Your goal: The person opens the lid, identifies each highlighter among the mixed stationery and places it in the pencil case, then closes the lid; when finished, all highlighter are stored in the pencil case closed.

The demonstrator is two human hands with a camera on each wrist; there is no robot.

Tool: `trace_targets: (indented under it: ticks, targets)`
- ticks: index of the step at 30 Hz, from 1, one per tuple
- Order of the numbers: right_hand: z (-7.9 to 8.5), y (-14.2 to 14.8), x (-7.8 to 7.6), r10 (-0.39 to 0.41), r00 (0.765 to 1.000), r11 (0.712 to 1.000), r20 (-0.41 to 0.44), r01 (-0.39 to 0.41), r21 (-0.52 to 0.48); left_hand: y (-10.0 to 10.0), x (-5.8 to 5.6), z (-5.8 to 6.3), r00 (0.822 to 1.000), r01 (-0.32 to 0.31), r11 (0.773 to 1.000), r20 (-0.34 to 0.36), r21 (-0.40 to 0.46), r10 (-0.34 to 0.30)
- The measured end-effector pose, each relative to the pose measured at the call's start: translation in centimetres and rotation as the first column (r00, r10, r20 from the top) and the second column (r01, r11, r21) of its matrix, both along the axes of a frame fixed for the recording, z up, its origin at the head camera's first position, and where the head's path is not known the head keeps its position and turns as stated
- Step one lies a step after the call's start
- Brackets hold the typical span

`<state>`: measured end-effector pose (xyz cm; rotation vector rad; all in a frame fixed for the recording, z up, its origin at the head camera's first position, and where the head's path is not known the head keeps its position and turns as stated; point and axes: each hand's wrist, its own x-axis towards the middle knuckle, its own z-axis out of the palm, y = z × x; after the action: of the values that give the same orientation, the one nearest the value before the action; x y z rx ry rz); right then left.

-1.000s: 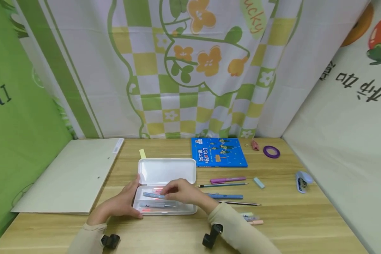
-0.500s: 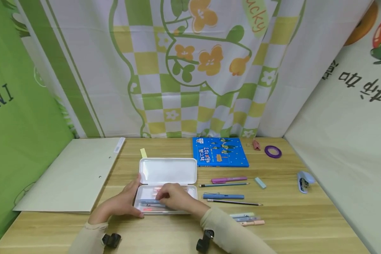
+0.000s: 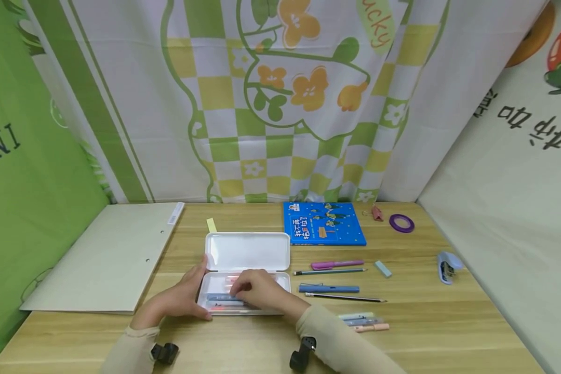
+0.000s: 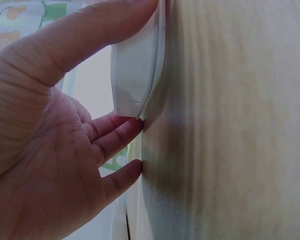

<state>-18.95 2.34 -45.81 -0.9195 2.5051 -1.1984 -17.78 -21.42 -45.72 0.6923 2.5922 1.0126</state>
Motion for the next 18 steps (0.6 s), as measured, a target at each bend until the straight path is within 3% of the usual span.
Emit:
trace_targets:
  ticks: [4, 10, 14, 18]
  targets:
    - [0.5, 1.7, -0.2, -0.01, 0.987, 0.994, 0.158, 0.027, -0.108, 0.0, 0.1, 0.1, 1.0, -0.005, 1.0, 0.009, -0.001, 0.005]
    - [1.9, 5.6, 0.1, 0.027, 0.957, 0.965, 0.288, 0.05, -0.258, 0.0, 0.0, 0.0, 1.0, -0.006, 1.0, 0.009, 0.003, 0.006]
    - [2.7, 8.6, 0.7, 0.049, 0.946, 0.961, 0.32, 0.042, -0.272, -0.1, -0.1, -0.1, 1.0, -0.001, 1.0, 0.001, 0.009, 0.001]
    - [2.8, 12.1, 1.3, 0.059, 0.956, 0.977, 0.287, 0.004, -0.214, 0.0, -0.1, -0.1, 1.0, -0.001, 1.0, 0.01, 0.014, 0.001]
